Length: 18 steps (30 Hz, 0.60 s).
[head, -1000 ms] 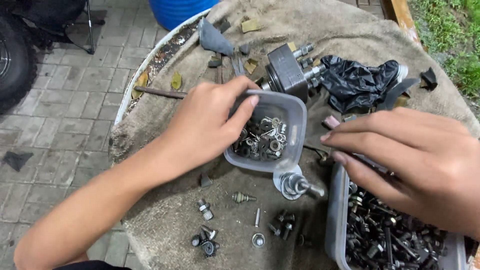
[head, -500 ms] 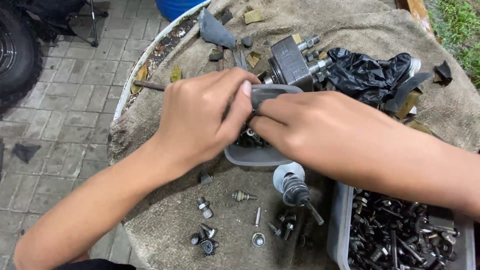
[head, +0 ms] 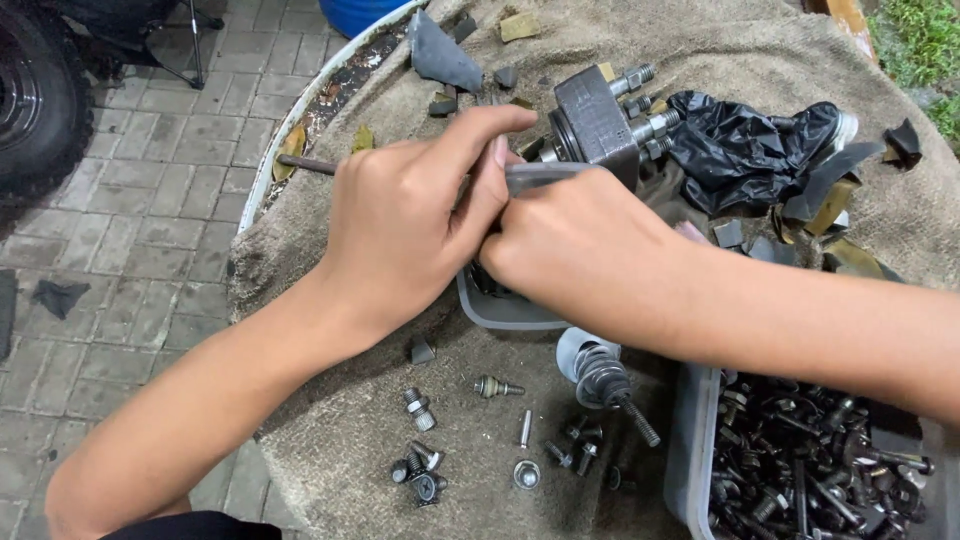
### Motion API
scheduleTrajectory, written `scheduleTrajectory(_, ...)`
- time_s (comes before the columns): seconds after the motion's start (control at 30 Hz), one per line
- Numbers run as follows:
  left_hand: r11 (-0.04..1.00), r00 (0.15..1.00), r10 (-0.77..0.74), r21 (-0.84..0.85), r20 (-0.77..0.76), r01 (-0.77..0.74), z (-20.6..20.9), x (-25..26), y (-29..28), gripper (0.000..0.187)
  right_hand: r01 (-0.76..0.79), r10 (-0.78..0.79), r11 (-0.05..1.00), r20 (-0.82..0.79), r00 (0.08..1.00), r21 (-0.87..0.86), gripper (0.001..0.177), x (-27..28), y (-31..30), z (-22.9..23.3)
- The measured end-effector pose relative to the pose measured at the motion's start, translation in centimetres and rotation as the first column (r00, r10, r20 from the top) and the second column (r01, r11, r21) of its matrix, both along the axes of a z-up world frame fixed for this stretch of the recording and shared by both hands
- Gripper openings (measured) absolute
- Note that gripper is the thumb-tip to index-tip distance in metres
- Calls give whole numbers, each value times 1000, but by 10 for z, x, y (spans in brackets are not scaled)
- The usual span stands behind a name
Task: Sorting various small hardware components like screws, washers, and nuts from a mixed container into separate groups.
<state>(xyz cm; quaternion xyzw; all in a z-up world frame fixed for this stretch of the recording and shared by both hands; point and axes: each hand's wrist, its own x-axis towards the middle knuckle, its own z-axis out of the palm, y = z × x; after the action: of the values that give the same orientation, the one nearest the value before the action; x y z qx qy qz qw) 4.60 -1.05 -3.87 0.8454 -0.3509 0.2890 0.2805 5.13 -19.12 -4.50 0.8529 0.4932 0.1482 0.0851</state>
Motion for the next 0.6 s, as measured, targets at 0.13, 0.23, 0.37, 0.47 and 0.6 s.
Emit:
scheduleTrajectory(0.13, 1000, 996, -8, 8, 93, 7, -3, -2, -1, 19, 78, -79, 996, -24, 997, -52, 10, -9, 1, -2)
scheduleTrajectory(0.23, 1000, 991, -4, -3, 131, 4, -5, -2, -1, 20, 126, -129, 991, -84, 988, -41, 9, -9, 3, 0)
scheduleTrajectory(0.37, 1000, 996, 0, -13, 89, 1, -6, 0, -1, 21, 184, -175, 983, -267, 948, 7, 13, -7, 2, 9)
scheduleTrajectory(0.47, 999, 999, 3, -36, 51, -1, -4, -1, 0, 22, 111, -20, 974, -410, 912, 199, 13, -13, -7, 22)
scheduleTrajectory(0.6, 998, 1000, 8, -58, -28, -9, -2, 2, 4, 23, 40, 148, 915, -426, 893, 402, 19, -22, -22, 44)
